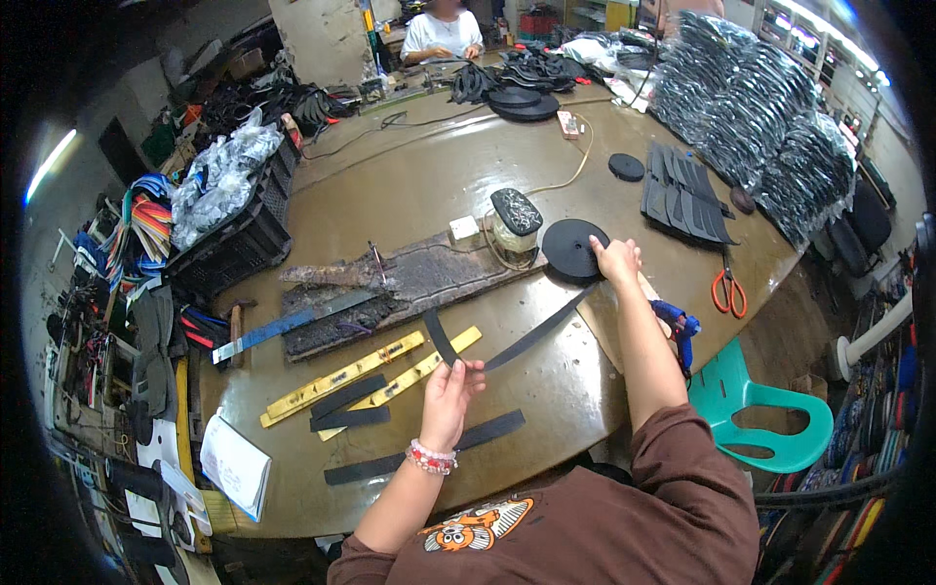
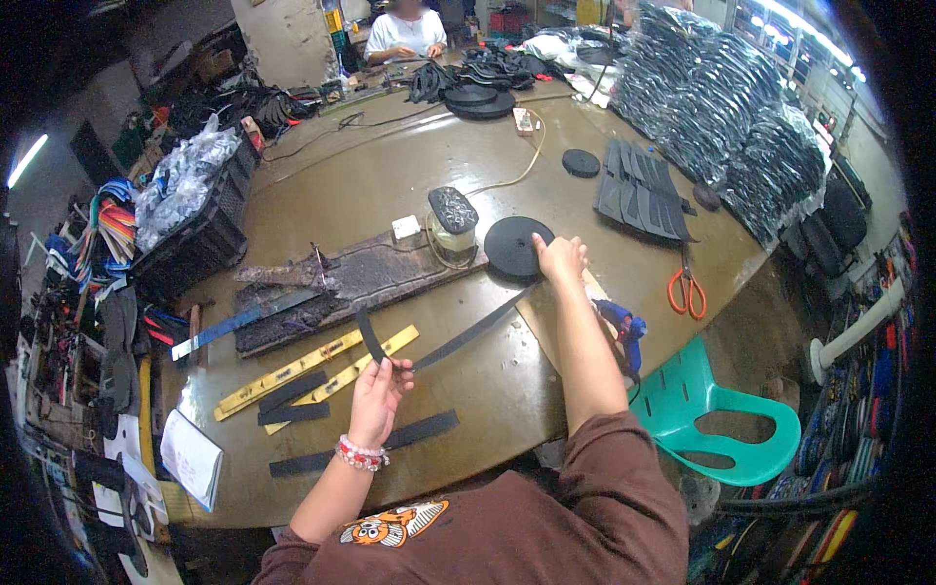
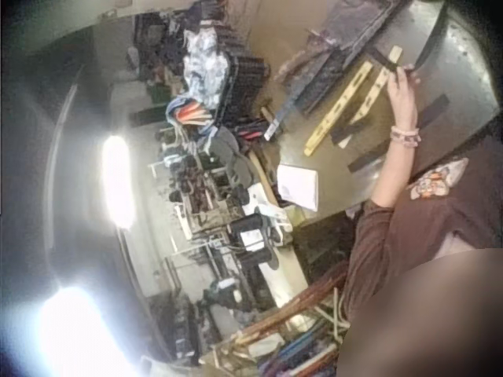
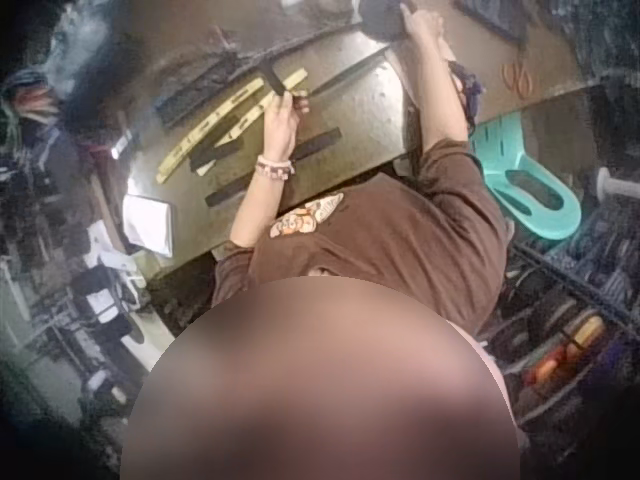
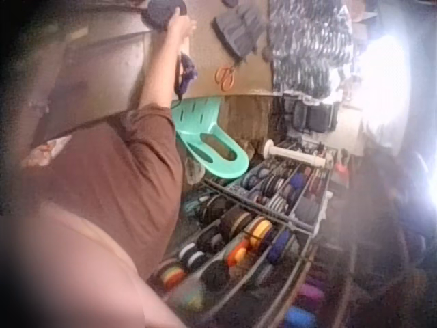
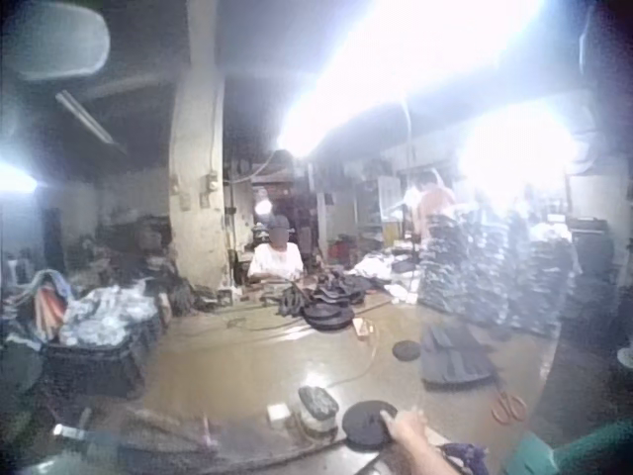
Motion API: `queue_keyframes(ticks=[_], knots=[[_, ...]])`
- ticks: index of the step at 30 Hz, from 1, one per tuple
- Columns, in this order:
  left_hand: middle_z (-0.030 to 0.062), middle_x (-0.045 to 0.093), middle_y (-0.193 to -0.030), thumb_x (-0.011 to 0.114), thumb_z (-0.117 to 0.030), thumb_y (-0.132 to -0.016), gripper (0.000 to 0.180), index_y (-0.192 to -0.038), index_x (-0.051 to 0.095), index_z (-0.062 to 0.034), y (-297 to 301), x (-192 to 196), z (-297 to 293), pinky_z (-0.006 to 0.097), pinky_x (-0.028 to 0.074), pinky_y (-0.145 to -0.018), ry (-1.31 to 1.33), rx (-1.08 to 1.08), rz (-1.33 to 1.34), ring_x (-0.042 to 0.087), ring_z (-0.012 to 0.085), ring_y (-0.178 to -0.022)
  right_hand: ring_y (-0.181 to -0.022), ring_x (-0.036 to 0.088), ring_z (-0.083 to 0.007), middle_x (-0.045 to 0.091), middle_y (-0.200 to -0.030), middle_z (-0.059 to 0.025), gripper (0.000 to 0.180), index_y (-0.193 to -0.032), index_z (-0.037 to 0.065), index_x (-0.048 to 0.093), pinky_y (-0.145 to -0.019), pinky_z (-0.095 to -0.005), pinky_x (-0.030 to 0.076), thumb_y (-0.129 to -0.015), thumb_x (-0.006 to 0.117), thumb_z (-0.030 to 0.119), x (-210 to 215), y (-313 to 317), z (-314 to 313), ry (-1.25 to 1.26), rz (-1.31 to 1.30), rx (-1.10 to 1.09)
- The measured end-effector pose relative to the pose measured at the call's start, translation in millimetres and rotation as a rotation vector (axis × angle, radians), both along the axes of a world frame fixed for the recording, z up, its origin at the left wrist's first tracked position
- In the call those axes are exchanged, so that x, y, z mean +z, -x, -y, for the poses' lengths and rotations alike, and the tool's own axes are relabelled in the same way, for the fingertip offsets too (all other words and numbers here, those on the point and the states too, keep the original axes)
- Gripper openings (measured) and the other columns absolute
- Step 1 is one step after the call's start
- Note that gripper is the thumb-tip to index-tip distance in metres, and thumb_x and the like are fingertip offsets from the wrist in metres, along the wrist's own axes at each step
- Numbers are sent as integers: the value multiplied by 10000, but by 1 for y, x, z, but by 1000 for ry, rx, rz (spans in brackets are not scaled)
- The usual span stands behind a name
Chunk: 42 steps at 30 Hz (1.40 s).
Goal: The person measures and marks a black strap using a yellow ruler, then cuts it with a hammer. They retrieve small white labels from a plastic bag and attach them to the strap pieces using a hot glue gun. The person also handles a roll of black material and places it on the table.
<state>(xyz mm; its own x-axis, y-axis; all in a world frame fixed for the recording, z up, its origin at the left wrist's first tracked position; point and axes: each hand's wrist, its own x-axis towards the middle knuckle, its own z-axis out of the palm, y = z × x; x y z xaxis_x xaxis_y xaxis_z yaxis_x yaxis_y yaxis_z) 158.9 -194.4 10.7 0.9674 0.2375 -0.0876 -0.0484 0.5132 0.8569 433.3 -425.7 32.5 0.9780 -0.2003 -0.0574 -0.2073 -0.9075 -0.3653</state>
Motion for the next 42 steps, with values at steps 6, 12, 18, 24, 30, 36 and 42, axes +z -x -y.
queue_keyframes(ticks=[6, 12, 18, 24, 30, 36, 42], knots=[[18, 583, -945, 495, -242, -971, 208, -1080, 548, -73, 7, -9, -14, 270, 488, -738, 23, 19, -44, 560, 111, -826, -1120, 544, -373, 540, -1225, -272, 541, -1311, -11, 461, -974, -413, 403, -896, 559, 321, -16, 17, 11, -586, 413, 163], [-2, 589, -869, 427, -315, -992, 439, -1329, 451, -35, 24, 15, -45, 238, 476, -632, -614, -223, -167, 545, 73, -753, -958, 579, -121, 617, -1084, -66, 365, -1248, -13, 521, -817, -260, 474, -943, 521, 189, 3, 127, 59, -1042, -61, 278], [179, 604, -717, 522, -348, -907, 421, -718, 577, 23, -27, 9, -11, 403, 472, -638, -1483, -262, 3, 586, 314, -610, -1114, 518, -285, 553, -1192, -173, 473, -1270, 86, 535, -993, -385, 380, -847, 634, 272, 14, 187, 24, 153, 274, 379], [209, 607, -775, 672, -157, -789, 219, -773, 563, 32, -68, -17, 21, 424, 486, -718, -1511, 39, 64, 599, 362, -772, -1380, 162, -407, 197, -1491, -213, 771, -1441, 154, 305, -1058, -652, 91, -854, 393, 647, -29, 226, -24, 224, 193, 491], [181, 593, -739, 672, -145, -783, 198, -751, 553, 10, -90, -17, 31, 421, 468, -661, -1468, 36, 178, 589, 339, -715, -1382, 170, -394, 198, -1496, -190, 762, -1443, 226, 299, -1044, -677, 85, -834, 403, 673, -27, 222, 3, 142, 199, 843], [177, 591, -738, 649, -230, -823, 262, -771, 579, 17, -129, -22, 61, 400, 460, -669, -1125, -250, 92, 589, 333, -706, -1369, 178, -405, 256, -1471, -175, 716, -1380, 241, 410, -1044, -659, 131, -815, 427, 680, -25, 221, 5, 86, 244, 868], [101, 588, -731, 595, -247, -890, 230, -852, 551, -24, -113, -12, 57, 355, 464, -675, -1054, -239, 157, 562, 230, -673, -1303, 361, -310, 483, -1296, -128, 548, -1151, 142, 594, -1059, -589, 196, -803, 542, 562, -38, 204, 11, -147, 527, 1003]])
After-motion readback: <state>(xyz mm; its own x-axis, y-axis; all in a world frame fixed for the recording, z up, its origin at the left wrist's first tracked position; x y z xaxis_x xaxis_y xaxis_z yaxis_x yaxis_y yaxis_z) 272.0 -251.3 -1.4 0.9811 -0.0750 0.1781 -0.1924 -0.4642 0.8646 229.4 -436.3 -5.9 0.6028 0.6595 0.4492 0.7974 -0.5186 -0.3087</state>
